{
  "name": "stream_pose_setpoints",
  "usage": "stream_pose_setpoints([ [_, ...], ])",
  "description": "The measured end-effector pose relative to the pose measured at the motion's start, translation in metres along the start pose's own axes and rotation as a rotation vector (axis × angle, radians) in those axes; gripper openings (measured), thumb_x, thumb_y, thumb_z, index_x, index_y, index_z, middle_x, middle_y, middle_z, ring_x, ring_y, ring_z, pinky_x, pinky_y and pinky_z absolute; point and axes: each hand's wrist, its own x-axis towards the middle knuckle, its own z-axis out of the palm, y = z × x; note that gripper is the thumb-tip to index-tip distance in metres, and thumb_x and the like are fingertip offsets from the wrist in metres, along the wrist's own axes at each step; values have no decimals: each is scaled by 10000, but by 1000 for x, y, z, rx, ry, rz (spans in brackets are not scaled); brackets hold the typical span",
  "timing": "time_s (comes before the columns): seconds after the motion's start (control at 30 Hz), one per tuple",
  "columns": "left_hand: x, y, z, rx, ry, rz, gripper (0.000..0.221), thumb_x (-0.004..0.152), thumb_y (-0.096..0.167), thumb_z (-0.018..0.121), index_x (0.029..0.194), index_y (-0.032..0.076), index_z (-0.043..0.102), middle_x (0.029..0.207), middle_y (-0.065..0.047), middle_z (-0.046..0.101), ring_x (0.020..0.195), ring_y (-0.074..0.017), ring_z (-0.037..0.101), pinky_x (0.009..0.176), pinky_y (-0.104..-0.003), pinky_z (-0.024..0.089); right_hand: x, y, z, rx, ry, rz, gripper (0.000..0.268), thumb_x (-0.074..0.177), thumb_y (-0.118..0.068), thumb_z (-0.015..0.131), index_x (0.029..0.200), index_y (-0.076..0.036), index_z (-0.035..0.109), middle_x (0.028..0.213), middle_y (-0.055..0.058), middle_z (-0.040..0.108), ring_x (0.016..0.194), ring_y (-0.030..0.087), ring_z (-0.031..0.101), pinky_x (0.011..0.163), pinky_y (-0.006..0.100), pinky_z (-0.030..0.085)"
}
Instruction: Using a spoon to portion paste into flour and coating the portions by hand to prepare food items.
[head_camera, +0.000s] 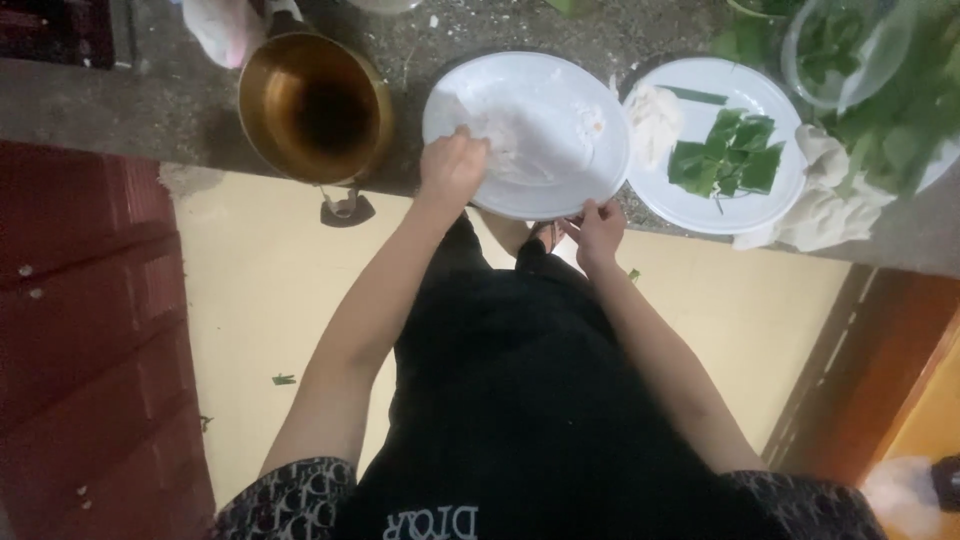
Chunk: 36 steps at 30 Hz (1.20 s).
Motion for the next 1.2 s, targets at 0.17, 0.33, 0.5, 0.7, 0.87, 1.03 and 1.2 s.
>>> stream_pose_setpoints([
  [0.17,-10,-4,-17,17,337,129,160,829,36,536,681,35,596,679,-119,517,504,-247,572,482,-287,448,-3,1,0,17,-15,2,262,911,-85,454,1114,79,437,896,163,468,765,314,657,703,539,612],
  [0.33,-6,-39,-163,-292,-212,-317,227,822,-16,486,976,35,645,837,-182,651,792,-404,650,685,-486,526,-8,-2,6,11,-31,-16,273,917,-89,448,1113,99,418,857,128,434,714,301,652,680,517,624],
  [0.5,-33,-188,-73,213,-451,-617,173,874,13,456,1002,-7,571,930,-222,613,794,-319,625,670,-380,519,-36,-32,22,-59,49,158,115,920,-88,468,830,-18,451,811,125,512,754,201,602,854,413,599],
  [0.7,-27,-201,-28,4,-350,-651,184,801,-18,513,713,-51,671,604,-229,605,621,-405,660,518,-477,542,14,24,3,30,43,50,195,913,-117,490,1020,42,453,785,79,439,651,267,655,691,513,616],
  [0.87,-25,-195,-41,-71,-416,-702,131,776,-40,551,723,-56,669,631,-246,612,620,-396,657,519,-467,553,7,16,5,21,42,39,192,909,-119,497,1025,31,472,796,89,439,643,267,647,679,509,619],
  [1.03,-43,-181,-78,-316,-384,-744,199,819,-76,524,954,-93,670,900,-325,626,883,-492,611,736,-574,506,23,28,-1,38,32,48,196,918,-124,484,1045,24,470,783,91,443,647,280,657,694,528,613],
  [1.2,-43,-119,-140,-385,-452,-749,307,838,-12,513,1065,116,675,1041,-186,640,1038,-367,578,911,-456,469,6,7,7,16,16,55,196,919,-127,470,1049,20,463,783,77,435,649,248,650,693,483,629],
])
